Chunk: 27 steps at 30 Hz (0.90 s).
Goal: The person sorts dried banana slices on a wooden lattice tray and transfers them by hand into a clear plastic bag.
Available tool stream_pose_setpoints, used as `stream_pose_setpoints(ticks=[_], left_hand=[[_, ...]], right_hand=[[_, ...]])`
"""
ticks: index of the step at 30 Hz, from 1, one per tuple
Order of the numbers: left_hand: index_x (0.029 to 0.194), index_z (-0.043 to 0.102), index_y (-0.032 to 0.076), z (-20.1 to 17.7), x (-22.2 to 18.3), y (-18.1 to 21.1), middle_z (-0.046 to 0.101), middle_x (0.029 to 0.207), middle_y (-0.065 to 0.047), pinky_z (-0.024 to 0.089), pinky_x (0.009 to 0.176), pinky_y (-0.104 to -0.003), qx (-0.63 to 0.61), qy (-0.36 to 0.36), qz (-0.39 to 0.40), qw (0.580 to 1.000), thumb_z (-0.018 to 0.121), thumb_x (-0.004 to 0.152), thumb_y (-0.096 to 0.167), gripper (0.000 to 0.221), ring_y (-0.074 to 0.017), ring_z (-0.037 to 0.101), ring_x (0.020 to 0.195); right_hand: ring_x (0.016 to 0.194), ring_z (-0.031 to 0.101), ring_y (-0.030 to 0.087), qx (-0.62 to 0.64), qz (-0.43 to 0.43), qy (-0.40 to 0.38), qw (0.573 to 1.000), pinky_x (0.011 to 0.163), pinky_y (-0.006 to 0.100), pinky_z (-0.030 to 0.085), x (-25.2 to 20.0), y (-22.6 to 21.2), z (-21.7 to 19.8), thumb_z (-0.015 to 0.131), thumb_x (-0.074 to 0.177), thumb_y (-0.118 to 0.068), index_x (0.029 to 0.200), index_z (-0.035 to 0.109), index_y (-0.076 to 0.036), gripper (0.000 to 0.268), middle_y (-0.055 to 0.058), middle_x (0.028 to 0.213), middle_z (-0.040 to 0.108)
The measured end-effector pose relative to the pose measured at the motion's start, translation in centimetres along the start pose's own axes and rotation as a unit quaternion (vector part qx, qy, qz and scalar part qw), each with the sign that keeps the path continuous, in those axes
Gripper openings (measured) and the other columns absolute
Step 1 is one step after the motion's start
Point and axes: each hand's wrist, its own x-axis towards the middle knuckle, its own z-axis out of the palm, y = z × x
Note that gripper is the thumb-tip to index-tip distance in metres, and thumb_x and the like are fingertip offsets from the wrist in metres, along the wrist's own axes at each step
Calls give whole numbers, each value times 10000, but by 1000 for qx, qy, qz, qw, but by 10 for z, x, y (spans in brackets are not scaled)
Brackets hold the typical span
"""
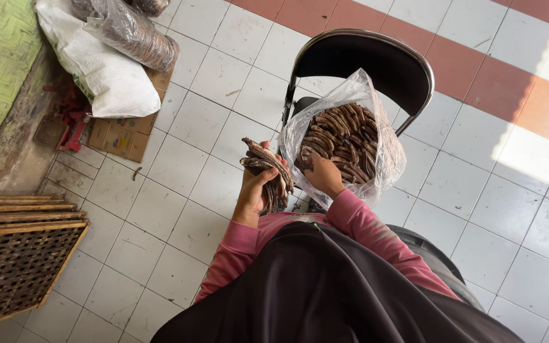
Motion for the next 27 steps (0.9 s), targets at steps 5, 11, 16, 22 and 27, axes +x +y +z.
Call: stream_pose_setpoints(ticks=[5,11,16,22,27], left_hand=[[1526,379,48,1,-2,-13,642,1147,-125,600,971,-459,2,15,2,1000,827,805,6,850,-295,676,1133],[1546,379,45,6,-2,-16,652,1158,-143,606,951,-458,13,17,9,1000,831,805,31,869,-303,674,1141],[1527,399,21,17,0,-20,667,1152,-138,610,932,-421,49,20,1,999,828,794,22,849,-281,690,1111],[1395,467,25,47,14,-31,655,1127,-80,598,889,-329,160,-6,61,985,850,786,-13,720,-170,681,1009],[1347,481,30,57,30,-47,653,1109,-71,584,850,-305,220,-9,83,972,886,780,7,697,-152,661,990]], right_hand=[[823,730,346,57,-7,42,997,745,448,555,3,-4,-8,721,902,-218,1049,680,-62,218,168,927,746],[733,678,354,82,15,8,997,678,469,532,2,-9,-23,655,936,-198,1204,613,-45,311,132,858,689],[963,644,338,-168,-95,115,974,783,447,536,-8,-24,-30,715,876,-245,1095,648,-80,282,159,1046,650],[986,633,143,466,-74,-49,880,879,305,551,-17,-44,-90,569,1055,-308,1257,631,-56,328,45,1113,674],[1039,659,128,575,-175,-125,789,923,299,552,-31,-53,-130,765,960,-179,1255,614,-41,359,47,1120,696]])
